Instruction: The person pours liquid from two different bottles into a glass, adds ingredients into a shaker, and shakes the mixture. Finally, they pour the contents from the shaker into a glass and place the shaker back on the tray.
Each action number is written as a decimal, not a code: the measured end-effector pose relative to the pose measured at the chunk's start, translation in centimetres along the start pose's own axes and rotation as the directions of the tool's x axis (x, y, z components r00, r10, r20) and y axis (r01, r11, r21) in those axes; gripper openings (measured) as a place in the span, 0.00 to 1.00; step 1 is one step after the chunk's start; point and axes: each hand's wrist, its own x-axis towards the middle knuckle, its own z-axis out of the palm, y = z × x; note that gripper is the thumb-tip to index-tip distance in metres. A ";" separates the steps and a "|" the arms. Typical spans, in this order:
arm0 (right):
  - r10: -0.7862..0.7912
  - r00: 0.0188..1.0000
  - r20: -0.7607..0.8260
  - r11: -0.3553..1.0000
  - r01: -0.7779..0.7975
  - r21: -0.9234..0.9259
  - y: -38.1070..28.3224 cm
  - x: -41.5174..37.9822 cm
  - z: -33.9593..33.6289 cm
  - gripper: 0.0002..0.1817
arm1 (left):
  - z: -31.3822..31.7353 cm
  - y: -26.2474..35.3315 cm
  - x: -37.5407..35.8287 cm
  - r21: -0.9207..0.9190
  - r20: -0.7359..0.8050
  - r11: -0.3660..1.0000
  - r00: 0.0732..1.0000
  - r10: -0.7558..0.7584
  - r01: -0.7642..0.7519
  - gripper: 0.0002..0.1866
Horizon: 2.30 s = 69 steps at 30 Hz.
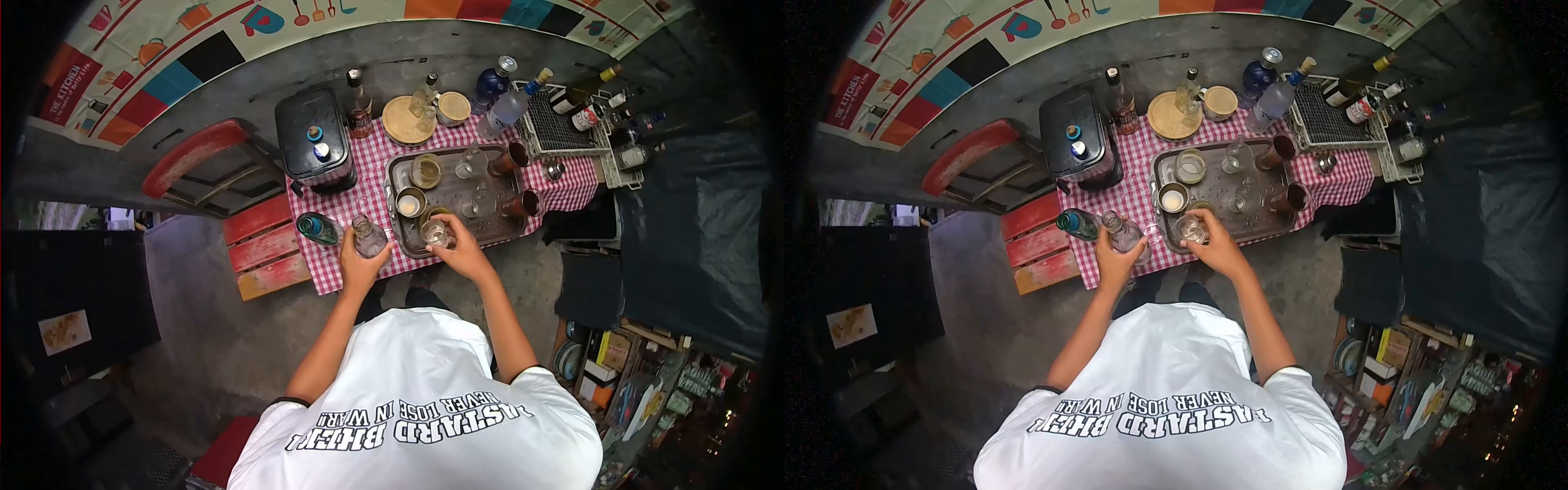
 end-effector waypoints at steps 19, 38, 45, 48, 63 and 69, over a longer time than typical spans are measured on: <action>-0.071 0.929 0.363 0.734 0.295 -0.612 1.0 11.2 -3.7 0.32 | 4.9 -6.8 5.3 0.212 -0.363 0.967 0.930 -0.059 0.144 0.33; -0.203 0.942 0.269 0.799 0.318 -0.511 -1.6 9.7 -3.5 0.28 | 5.5 -8.5 5.3 0.238 -0.329 0.965 0.944 -0.028 0.111 0.45; -0.178 0.967 0.183 0.869 0.242 -0.431 -0.5 5.5 -1.7 0.27 | 6.1 -9.5 1.8 0.288 -0.234 0.931 0.959 -0.159 0.224 0.53; -0.168 0.961 0.218 0.856 0.252 -0.451 0.6 4.2 -0.2 0.26 | 5.5 -9.7 -0.1 0.304 -0.136 0.920 0.967 -0.214 0.246 0.54; -0.067 0.977 0.202 0.797 0.174 -0.578 9.7 7.5 11.5 0.27 | -8.1 -14.1 -3.7 0.724 0.197 0.689 0.945 -0.261 0.039 0.37; -0.098 0.991 0.086 0.733 0.130 -0.668 12.9 9.1 14.2 0.31 | -10.2 -15.0 -2.8 0.744 0.317 0.669 0.884 -0.343 -0.008 0.39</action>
